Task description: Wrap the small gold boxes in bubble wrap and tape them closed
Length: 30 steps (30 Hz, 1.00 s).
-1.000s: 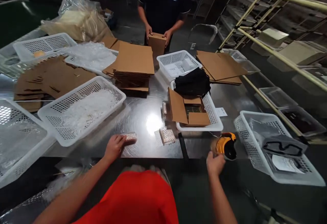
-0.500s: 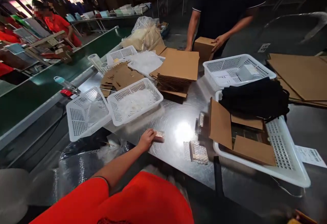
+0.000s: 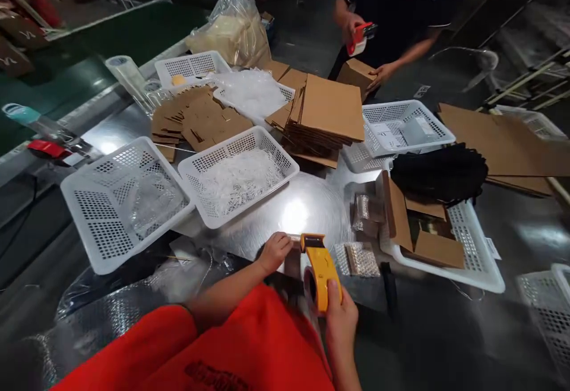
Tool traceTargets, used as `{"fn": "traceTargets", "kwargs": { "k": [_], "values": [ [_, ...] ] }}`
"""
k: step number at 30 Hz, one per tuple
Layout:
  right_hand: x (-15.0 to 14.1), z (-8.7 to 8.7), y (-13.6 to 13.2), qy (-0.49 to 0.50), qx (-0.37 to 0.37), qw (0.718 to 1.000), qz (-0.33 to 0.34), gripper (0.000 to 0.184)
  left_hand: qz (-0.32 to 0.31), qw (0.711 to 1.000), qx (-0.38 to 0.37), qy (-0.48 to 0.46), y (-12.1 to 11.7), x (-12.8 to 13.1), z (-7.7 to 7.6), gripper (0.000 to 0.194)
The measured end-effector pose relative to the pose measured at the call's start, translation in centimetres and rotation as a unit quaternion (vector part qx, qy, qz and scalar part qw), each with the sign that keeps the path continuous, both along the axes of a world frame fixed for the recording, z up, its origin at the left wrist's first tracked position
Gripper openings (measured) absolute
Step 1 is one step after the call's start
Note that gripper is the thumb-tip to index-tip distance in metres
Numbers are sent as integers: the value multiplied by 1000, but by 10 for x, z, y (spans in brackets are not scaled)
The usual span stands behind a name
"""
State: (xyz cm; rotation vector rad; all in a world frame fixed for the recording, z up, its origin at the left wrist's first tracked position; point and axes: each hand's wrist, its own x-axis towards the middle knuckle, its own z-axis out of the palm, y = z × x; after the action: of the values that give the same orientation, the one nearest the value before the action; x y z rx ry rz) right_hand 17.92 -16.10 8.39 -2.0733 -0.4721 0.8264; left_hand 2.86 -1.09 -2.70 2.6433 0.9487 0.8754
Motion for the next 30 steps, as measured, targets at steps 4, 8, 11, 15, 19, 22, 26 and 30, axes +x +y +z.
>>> {"fn": "traceTargets", "kwargs": {
  "k": [4, 8, 11, 15, 19, 22, 26, 30],
  "values": [
    [-22, 4, 52, 39, -5, 999, -2, 69, -3, 999, -33, -4, 1, 3, -2, 26],
    [-24, 6, 52, 53, -28, 998, -16, 73, 9, 990, -136, -35, 0, 5, -3, 23],
    [-27, 8, 48, 18, -48, 999, 3, 78, 43, 973, -228, -18, -1, 7, 1, 24],
    [-29, 7, 50, -20, -47, 999, 16, 80, 101, 950, -294, -11, 7, 9, 10, 56],
    [-29, 8, 50, -9, -51, 999, 11, 83, 50, 918, -394, -13, 27, 7, 18, 92],
    [-32, 10, 53, -5, -48, 999, 8, 81, -10, 879, -476, 19, 41, 5, 24, 70],
    [-36, 11, 60, 5, -46, 999, -3, 74, 32, 874, -481, 63, 48, 5, 31, 38],
    [-42, 7, 50, 41, -52, 998, -21, 73, 36, 870, -484, 86, 53, 7, 32, 41]
  ]
}}
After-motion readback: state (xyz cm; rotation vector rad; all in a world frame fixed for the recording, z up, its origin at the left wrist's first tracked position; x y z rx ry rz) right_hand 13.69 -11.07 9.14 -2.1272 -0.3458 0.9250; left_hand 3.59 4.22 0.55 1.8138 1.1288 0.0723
